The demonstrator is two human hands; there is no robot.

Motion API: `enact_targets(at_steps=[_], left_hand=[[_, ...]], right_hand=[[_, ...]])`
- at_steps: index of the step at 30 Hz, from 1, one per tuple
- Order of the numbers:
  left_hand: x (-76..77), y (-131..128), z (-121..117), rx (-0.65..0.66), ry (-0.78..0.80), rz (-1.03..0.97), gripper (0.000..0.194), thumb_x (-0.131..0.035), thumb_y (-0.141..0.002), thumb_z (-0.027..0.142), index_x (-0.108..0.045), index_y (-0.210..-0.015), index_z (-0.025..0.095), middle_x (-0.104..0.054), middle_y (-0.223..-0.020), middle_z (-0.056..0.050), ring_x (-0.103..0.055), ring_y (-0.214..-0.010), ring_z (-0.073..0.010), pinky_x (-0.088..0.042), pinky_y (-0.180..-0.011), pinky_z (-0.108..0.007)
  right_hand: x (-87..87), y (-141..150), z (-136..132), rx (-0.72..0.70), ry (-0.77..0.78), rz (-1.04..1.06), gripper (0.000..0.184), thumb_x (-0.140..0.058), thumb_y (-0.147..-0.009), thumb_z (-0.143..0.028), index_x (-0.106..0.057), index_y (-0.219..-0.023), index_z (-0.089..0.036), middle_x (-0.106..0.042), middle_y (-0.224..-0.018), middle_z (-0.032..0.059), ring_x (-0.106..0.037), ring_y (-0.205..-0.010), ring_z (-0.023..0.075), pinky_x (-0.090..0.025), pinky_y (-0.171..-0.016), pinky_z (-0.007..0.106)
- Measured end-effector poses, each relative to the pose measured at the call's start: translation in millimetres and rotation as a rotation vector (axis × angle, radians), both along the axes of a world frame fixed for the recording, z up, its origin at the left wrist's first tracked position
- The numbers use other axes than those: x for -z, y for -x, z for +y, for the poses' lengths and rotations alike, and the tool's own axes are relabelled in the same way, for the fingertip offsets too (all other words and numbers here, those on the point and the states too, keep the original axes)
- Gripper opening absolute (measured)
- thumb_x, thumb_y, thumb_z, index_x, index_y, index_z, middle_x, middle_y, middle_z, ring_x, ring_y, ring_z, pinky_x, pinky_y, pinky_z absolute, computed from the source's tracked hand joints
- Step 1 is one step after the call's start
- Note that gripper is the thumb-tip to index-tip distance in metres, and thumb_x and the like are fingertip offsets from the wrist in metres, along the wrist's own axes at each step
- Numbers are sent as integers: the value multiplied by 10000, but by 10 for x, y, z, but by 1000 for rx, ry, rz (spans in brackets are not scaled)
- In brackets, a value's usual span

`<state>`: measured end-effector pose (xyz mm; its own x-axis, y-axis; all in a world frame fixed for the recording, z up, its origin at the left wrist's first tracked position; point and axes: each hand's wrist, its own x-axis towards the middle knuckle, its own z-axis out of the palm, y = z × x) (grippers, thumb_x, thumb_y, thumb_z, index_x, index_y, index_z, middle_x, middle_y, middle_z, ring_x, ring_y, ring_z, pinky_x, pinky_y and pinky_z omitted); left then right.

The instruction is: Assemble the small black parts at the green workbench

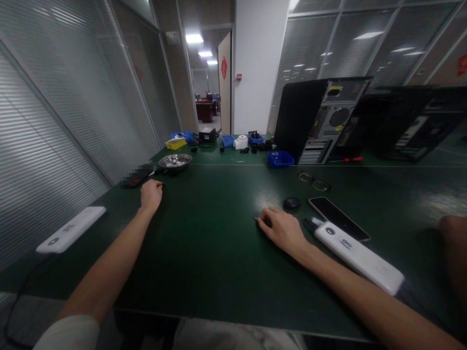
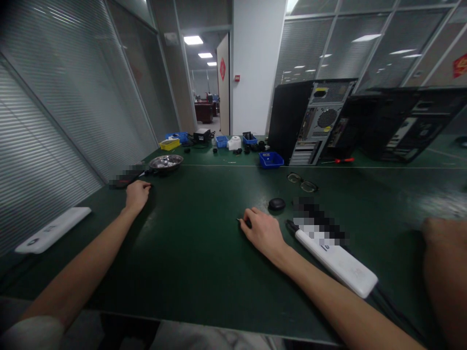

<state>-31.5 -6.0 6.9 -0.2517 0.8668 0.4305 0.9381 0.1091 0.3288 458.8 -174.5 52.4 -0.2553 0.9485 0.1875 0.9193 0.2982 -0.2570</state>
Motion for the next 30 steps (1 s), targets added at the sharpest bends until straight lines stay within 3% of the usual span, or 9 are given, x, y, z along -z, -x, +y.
enact_targets(at_steps=[9,15,25,30], left_hand=[[-7,42,46,-45,-16,-186,265,-628,-866,296,-735,-1058,148,-752,-983,-98,-691,-931,-225,-505,-913,-310],[-38,-9,-61,-112,6,-42,237,-638,-867,347,-765,-1008,206,-746,-988,-111,-677,-927,-299,-512,-835,-382],[-82,-42,-91,-140,80,-45,232,-631,-868,371,-744,-995,214,-735,-997,-107,-663,-923,-297,-502,-802,-370],[-101,-62,-105,-99,29,-107,219,-637,-877,349,-748,-999,204,-742,-991,-92,-666,-939,-270,-498,-847,-355]], right_hand=[[50,-9,27,12,-22,-8,197,-533,-981,-395,-625,-920,-233,-660,-950,10,-617,-769,161,-330,-596,263],[56,-13,24,-1,-29,-4,199,-528,-985,-392,-628,-924,-231,-662,-939,12,-614,-770,159,-336,-600,263],[51,-19,38,-11,-14,3,210,-520,-987,-397,-632,-931,-228,-667,-953,24,-621,-777,159,-356,-613,256],[56,-17,35,-9,-11,12,211,-524,-983,-401,-624,-916,-228,-664,-943,20,-621,-780,161,-356,-614,256]])
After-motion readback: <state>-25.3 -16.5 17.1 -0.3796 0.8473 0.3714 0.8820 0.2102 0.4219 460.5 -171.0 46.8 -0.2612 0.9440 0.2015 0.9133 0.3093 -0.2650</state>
